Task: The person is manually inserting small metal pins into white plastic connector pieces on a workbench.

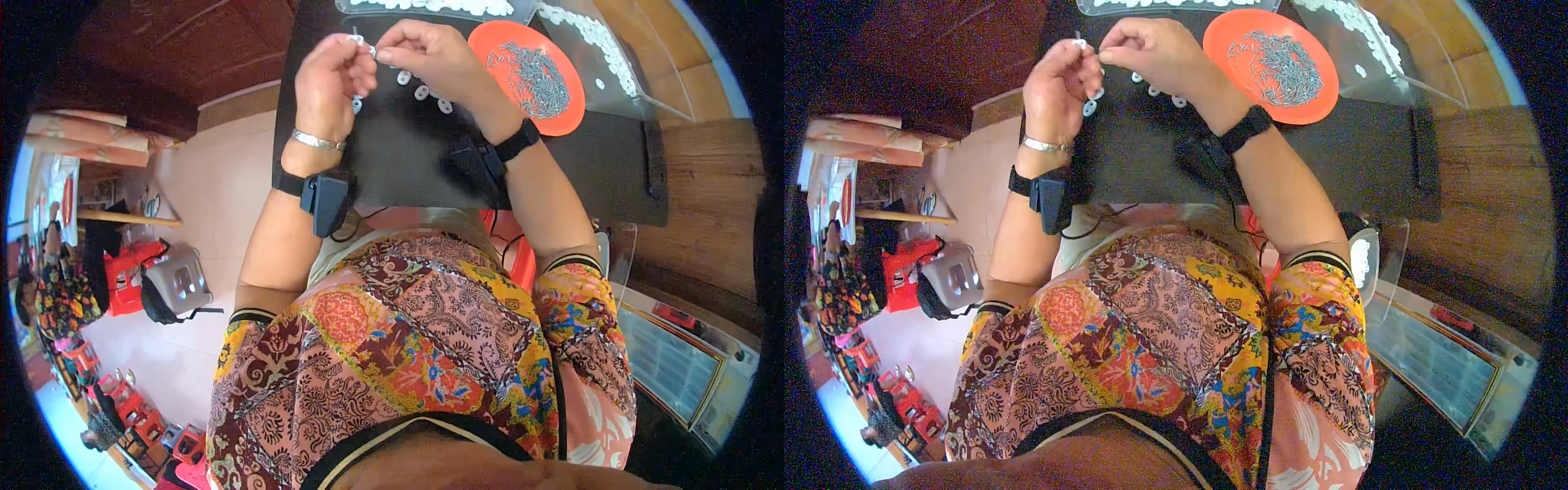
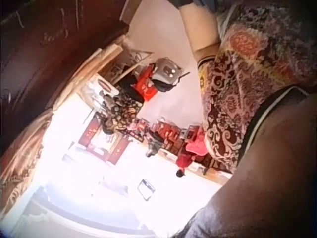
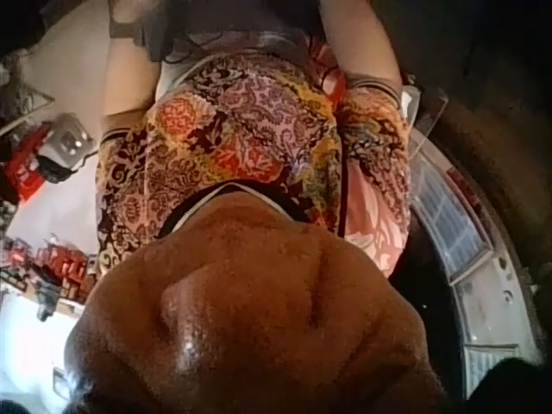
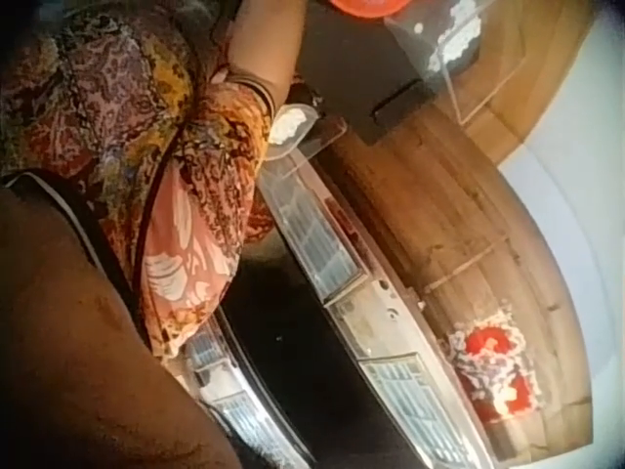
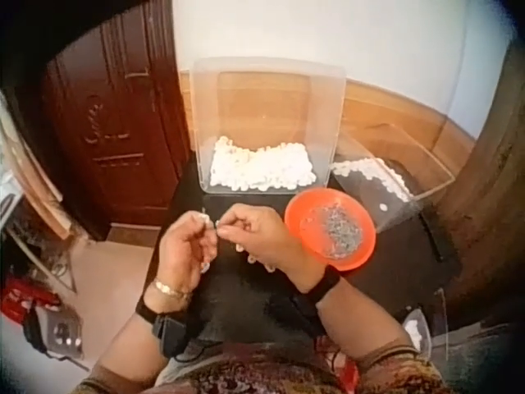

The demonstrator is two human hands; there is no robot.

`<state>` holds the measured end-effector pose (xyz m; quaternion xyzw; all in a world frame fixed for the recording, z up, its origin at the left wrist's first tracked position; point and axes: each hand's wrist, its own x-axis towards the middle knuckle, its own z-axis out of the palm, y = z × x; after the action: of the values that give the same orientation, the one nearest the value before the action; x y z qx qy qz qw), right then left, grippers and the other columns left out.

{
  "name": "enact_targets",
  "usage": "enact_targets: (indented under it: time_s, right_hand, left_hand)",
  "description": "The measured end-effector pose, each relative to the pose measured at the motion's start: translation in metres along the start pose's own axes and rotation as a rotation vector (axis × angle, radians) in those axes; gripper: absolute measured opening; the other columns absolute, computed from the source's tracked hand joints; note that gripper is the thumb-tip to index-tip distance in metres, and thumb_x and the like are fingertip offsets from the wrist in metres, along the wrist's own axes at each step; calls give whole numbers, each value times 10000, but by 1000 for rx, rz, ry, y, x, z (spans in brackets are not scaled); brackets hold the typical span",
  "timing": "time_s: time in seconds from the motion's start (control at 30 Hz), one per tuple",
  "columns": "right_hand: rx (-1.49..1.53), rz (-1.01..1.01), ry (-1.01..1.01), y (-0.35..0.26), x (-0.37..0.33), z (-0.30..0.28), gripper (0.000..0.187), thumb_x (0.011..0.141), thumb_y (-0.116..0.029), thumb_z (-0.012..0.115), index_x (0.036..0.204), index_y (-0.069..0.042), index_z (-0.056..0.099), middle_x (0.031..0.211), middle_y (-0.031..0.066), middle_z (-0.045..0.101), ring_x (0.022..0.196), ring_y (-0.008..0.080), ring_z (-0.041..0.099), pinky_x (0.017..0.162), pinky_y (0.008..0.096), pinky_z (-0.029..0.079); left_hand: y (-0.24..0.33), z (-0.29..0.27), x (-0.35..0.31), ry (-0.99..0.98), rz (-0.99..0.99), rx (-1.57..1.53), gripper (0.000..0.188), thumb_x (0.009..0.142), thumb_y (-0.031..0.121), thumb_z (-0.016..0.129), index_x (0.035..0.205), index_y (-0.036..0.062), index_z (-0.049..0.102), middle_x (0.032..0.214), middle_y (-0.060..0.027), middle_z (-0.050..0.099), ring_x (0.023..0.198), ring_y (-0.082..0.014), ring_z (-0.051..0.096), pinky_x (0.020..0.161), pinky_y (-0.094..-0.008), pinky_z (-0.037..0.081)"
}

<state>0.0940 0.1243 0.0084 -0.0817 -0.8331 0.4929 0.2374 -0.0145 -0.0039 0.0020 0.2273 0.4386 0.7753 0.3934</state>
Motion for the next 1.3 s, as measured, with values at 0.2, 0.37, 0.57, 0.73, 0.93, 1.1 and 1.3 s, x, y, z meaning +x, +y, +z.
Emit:
enact_targets:
  time_s: [0.2,0.37,0.57,0.73,0.93,1.1,1.3]
  right_hand:
    - [286,158,-52,-6,-1,0,183,857,-179,620,966,-32,613,765,-2,609,657,50,537,600,192,449]
    - [329,153,-45,-2,1,0,212,862,-164,610,1017,-20,610,822,18,628,698,56,563,630,196,466]
    - [551,189,-18,2,2,-9,262,865,-150,608,1076,3,581,894,61,654,743,87,613,690,207,508]
    - [643,291,16,11,3,-13,237,867,-156,613,1046,-6,573,887,82,655,720,98,629,694,220,537]
    - [677,297,46,12,3,-14,215,871,-166,610,1017,-12,576,882,90,654,720,106,633,682,230,545]
    - [721,331,18,9,2,-14,214,879,-155,590,1036,-10,574,907,101,651,747,112,636,700,230,541]
    - [573,270,40,0,1,-16,238,874,-161,591,1051,-3,572,908,91,652,757,103,630,720,220,525]
  left_hand:
    - [1,0,1,-71,-39,-62,156,900,123,432,823,31,532,647,-70,582,509,-143,542,473,-222,419]
    - [0,3,2,-94,6,-61,148,894,111,430,819,31,529,647,-77,580,507,-151,541,475,-224,419]
    - [-1,0,1,-49,-1,35,162,890,123,438,798,30,533,643,-72,581,501,-133,532,466,-218,406]
    - [-2,5,-1,-48,23,100,162,888,124,442,791,37,539,637,-62,582,490,-119,526,451,-205,387]
    - [-2,9,-2,-34,15,149,163,880,129,450,773,50,543,628,-45,579,478,-105,511,442,-194,366]
    - [-1,9,-4,-33,-19,288,154,903,155,449,816,62,535,643,-28,568,512,-108,514,477,-214,380]
    - [-2,13,-6,-15,-21,397,140,893,150,455,803,74,530,623,-12,564,496,-90,500,475,-205,366]
